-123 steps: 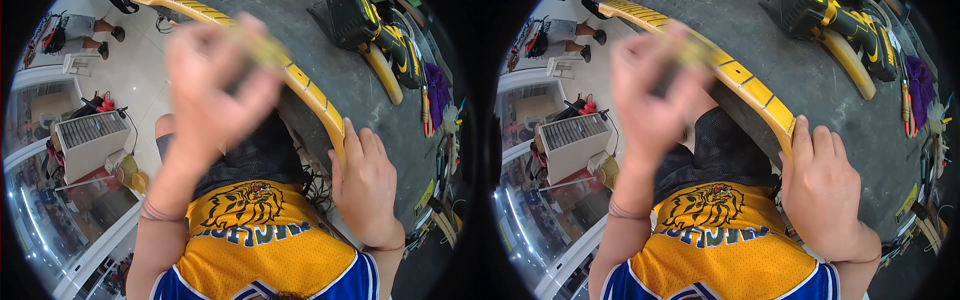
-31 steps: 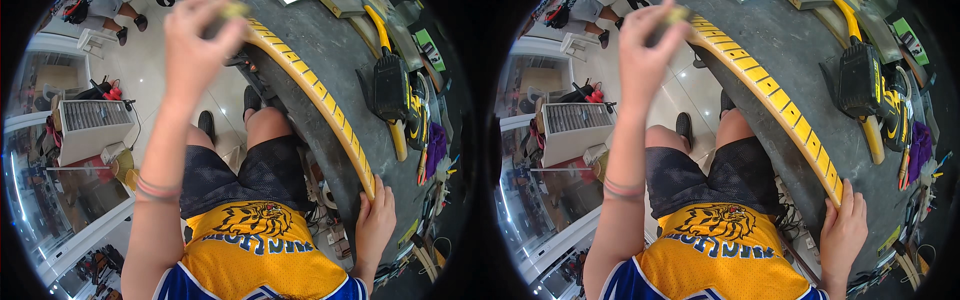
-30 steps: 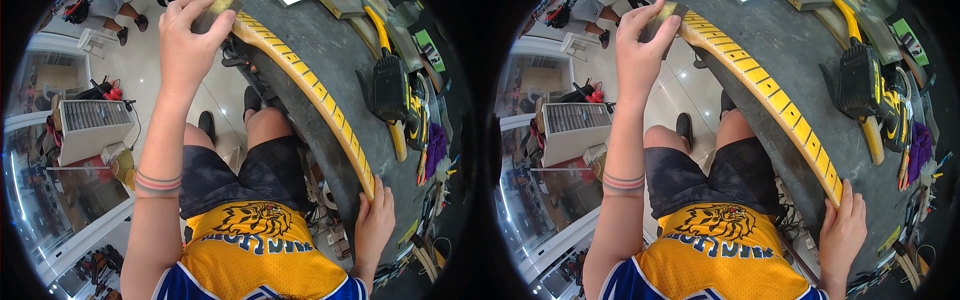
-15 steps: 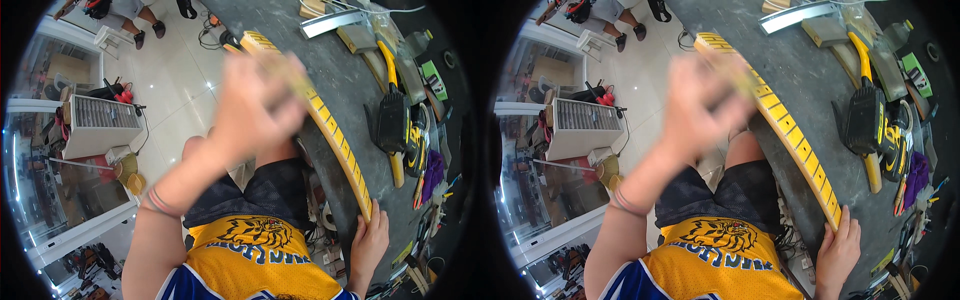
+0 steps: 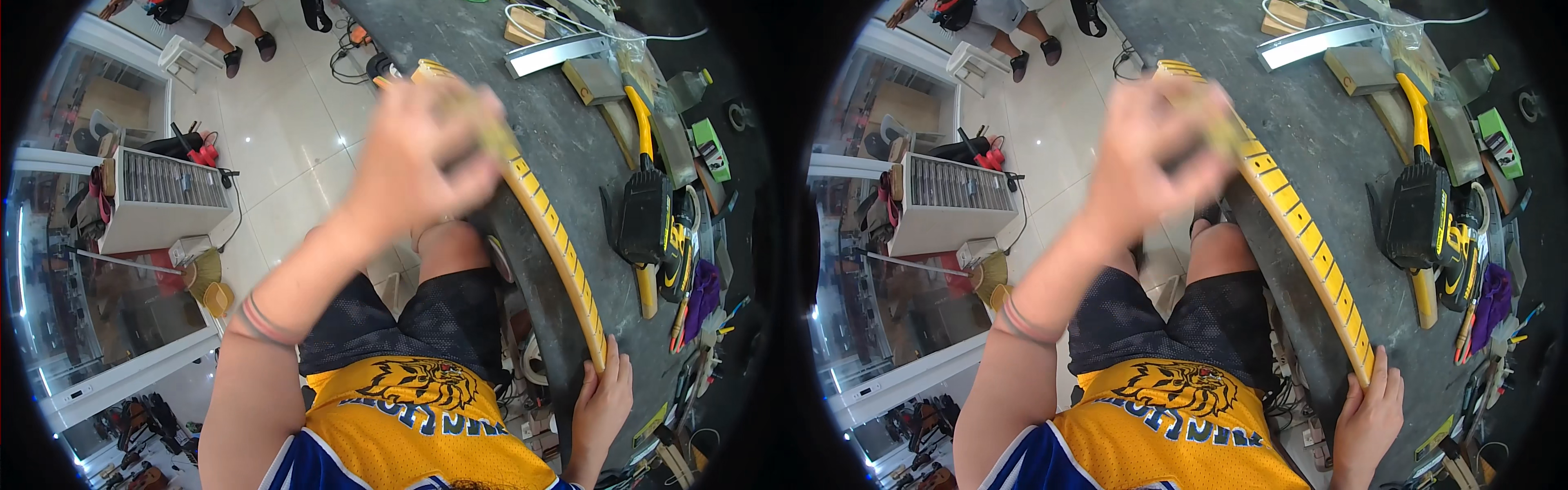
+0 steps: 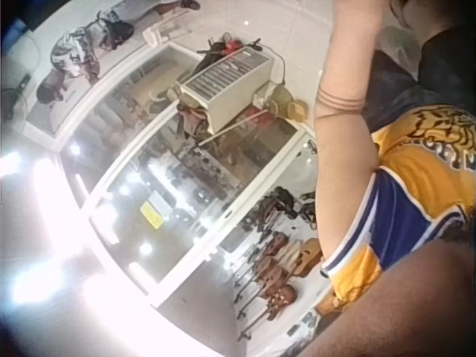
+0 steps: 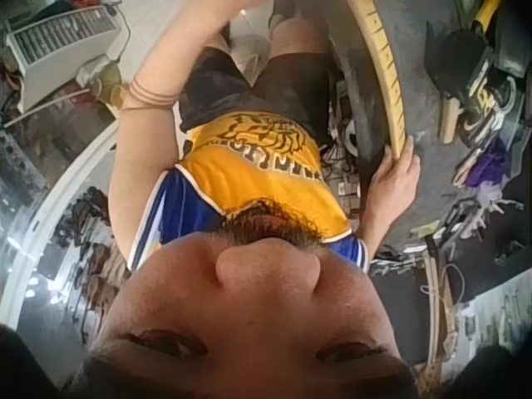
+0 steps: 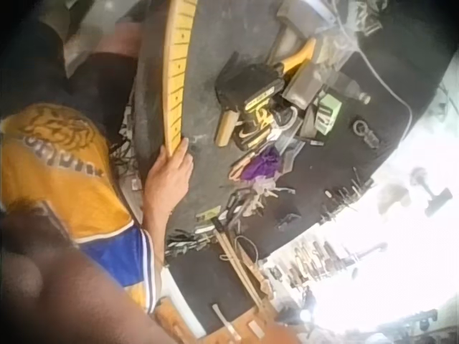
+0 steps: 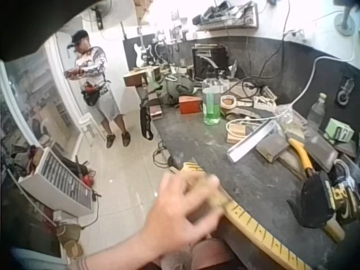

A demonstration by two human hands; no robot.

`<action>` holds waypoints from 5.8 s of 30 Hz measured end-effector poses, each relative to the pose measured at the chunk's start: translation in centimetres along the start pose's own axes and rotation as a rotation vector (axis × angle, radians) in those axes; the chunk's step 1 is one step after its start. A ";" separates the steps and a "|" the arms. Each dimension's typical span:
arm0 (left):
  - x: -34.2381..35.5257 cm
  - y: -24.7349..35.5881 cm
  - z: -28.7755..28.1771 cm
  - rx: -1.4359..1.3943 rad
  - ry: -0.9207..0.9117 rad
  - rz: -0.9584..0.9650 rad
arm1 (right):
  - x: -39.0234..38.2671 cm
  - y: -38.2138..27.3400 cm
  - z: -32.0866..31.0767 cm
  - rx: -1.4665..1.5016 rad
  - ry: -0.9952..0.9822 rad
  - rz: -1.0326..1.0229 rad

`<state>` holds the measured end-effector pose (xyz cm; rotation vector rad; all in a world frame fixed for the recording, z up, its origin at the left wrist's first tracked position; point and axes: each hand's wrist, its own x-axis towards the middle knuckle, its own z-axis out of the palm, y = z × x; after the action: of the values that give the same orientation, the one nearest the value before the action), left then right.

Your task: The recorder is filing and sanding the frets and the back of a guitar neck.

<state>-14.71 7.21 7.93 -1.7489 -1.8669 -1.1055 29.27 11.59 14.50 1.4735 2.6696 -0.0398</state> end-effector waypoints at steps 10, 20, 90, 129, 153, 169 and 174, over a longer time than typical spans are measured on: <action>0.4 -1.9 -0.6 0.035 0.062 -0.150 | 0.2 0.3 0.0 0.001 -0.011 -0.043; 1.9 -7.2 -1.0 -0.011 0.167 -0.290 | 0.8 0.1 -0.3 -0.003 -0.029 -0.077; -0.3 -7.3 0.7 -0.058 0.255 -0.269 | 1.6 1.4 -0.5 -0.026 0.049 -0.201; -0.8 -2.6 2.5 -0.165 0.289 -0.288 | 0.9 0.5 -0.2 0.003 0.044 -0.131; -1.2 0.5 2.7 -0.218 0.298 -0.321 | 0.6 0.4 -0.4 0.002 0.051 -0.121; -3.3 16.3 2.9 -0.277 -0.073 -0.131 | 0.5 0.7 0.2 -0.009 0.085 -0.138; 0.2 7.7 1.6 -0.065 0.162 -0.289 | 0.4 0.4 0.1 0.000 0.081 -0.125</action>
<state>-7.00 7.95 9.36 -1.4022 -2.0448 -1.3821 29.42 12.13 14.39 1.3334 2.8228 0.0118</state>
